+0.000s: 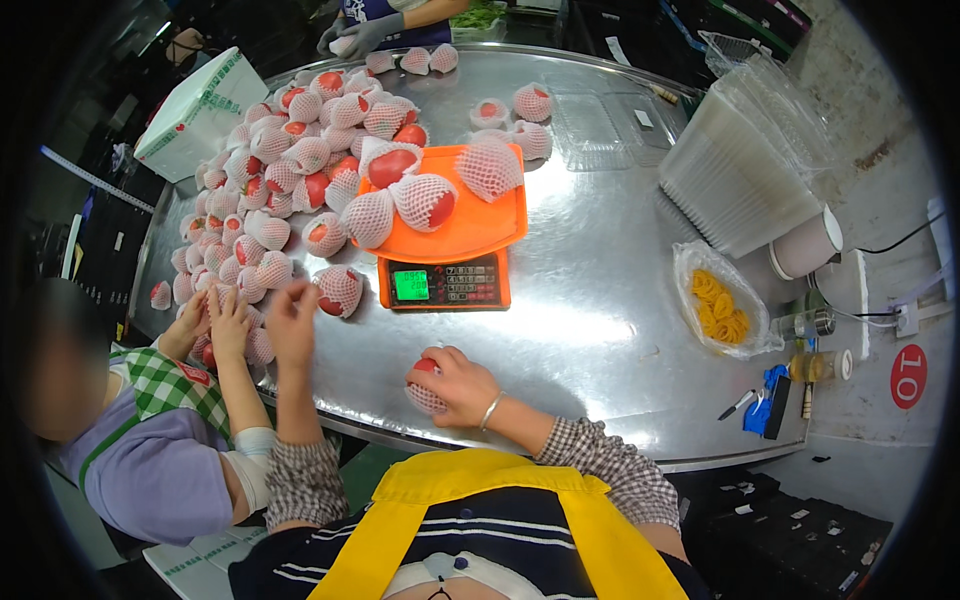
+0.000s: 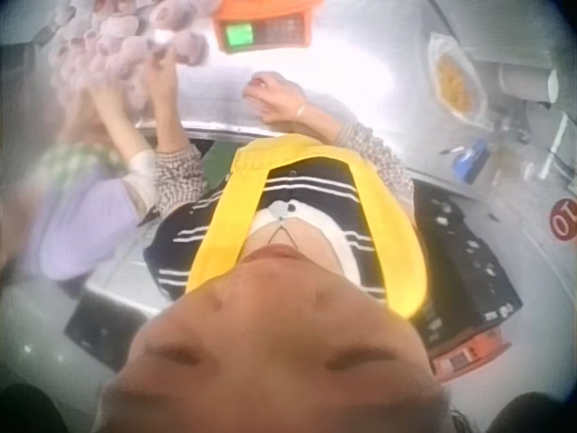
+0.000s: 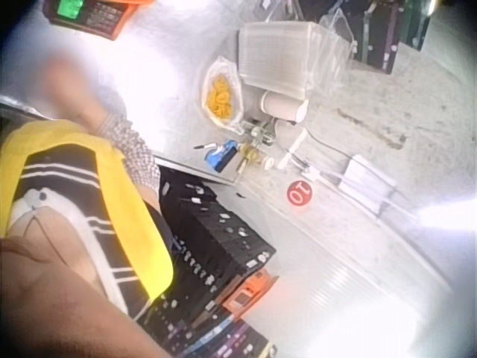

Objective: The person places individually wrapped tomatoes onto a digital scale, then transfers them into clear plastic containers. They seal the containers with lids and place them aside on the counter.

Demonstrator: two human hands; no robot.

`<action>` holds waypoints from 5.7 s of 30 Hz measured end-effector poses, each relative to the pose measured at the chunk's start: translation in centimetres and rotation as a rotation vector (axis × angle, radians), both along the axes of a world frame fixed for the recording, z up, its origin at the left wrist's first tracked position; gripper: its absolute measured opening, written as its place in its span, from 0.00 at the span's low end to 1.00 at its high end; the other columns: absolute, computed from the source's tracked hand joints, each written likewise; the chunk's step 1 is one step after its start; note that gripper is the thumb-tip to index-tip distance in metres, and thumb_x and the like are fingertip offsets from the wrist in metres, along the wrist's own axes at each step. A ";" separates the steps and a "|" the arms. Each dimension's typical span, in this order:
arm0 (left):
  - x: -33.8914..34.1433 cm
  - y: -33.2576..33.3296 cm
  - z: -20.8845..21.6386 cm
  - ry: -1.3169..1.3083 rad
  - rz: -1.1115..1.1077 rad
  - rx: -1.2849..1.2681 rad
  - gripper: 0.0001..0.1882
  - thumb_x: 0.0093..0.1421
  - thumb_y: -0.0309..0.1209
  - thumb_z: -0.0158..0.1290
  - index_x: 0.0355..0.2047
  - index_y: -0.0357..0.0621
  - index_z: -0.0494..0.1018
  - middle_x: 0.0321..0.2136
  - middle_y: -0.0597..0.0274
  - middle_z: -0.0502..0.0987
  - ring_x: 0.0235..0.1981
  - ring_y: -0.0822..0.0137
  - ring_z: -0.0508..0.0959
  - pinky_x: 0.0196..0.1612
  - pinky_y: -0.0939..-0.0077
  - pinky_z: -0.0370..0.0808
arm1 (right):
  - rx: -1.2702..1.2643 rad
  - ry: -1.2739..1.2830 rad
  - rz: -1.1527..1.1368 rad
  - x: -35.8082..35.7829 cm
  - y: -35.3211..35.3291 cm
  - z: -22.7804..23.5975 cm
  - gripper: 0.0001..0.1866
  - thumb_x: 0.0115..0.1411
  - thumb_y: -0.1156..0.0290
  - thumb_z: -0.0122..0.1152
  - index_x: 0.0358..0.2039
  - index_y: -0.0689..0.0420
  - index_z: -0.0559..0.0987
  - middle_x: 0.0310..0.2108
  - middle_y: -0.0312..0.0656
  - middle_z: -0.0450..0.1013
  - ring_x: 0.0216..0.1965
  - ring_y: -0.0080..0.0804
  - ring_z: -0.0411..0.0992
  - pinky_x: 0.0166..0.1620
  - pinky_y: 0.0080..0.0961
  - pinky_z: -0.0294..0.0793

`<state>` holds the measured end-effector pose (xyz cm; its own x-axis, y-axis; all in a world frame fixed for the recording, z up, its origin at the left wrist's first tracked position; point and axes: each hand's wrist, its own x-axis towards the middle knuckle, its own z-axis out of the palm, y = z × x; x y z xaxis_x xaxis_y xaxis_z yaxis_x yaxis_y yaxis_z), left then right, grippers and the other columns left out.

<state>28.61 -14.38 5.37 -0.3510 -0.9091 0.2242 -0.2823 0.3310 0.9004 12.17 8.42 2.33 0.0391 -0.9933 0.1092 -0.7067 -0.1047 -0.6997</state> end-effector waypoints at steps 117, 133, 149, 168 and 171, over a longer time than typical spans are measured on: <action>-19.2 -13.4 0.7 -0.368 -0.600 -0.182 0.40 0.52 0.32 0.59 0.63 0.40 0.55 0.57 0.48 0.65 0.56 0.57 0.68 0.58 0.67 0.64 | 0.046 1.015 -1.263 -46.3 7.9 22.0 0.18 0.52 0.61 0.62 0.43 0.52 0.75 0.42 0.45 0.75 0.45 0.45 0.71 0.45 0.41 0.70; -13.7 -9.8 4.1 -0.506 -0.302 -0.270 0.45 0.50 0.42 0.61 0.63 0.38 0.54 0.61 0.41 0.60 0.63 0.48 0.60 0.63 0.62 0.57 | 0.563 0.395 -0.391 -16.7 17.7 -2.0 0.13 0.52 0.62 0.61 0.34 0.57 0.75 0.24 0.46 0.76 0.25 0.44 0.76 0.28 0.38 0.74; -20.6 -16.0 1.3 -0.080 -0.472 0.400 0.29 0.49 0.43 0.59 0.48 0.36 0.70 0.38 0.54 0.78 0.39 0.61 0.78 0.41 0.71 0.75 | -0.001 0.232 -0.266 -22.1 -16.2 5.2 0.45 0.36 0.69 0.72 0.59 0.51 0.65 0.58 0.49 0.61 0.57 0.51 0.62 0.57 0.38 0.66; -30.1 18.7 -5.2 -0.508 -1.069 -0.026 0.35 0.39 0.37 0.64 0.51 0.45 0.69 0.48 0.53 0.70 0.47 0.56 0.74 0.49 0.66 0.72 | -0.095 -0.146 -0.948 -24.3 16.2 -1.7 0.39 0.32 0.67 0.72 0.51 0.49 0.73 0.54 0.50 0.61 0.58 0.48 0.60 0.58 0.34 0.63; -30.6 19.9 -6.4 -0.564 -0.998 -0.103 0.38 0.36 0.40 0.64 0.51 0.47 0.69 0.48 0.50 0.69 0.46 0.50 0.73 0.49 0.63 0.72 | -0.113 -0.127 -0.909 -24.1 17.7 -1.3 0.36 0.35 0.68 0.70 0.51 0.47 0.73 0.56 0.49 0.59 0.57 0.48 0.63 0.56 0.34 0.67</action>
<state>-1.97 5.49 -1.01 -0.9783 -0.1561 -0.1363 -0.2069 0.6984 0.6852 -11.92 26.15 0.99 -0.7692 -0.6191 0.1580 -0.4696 0.3801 -0.7968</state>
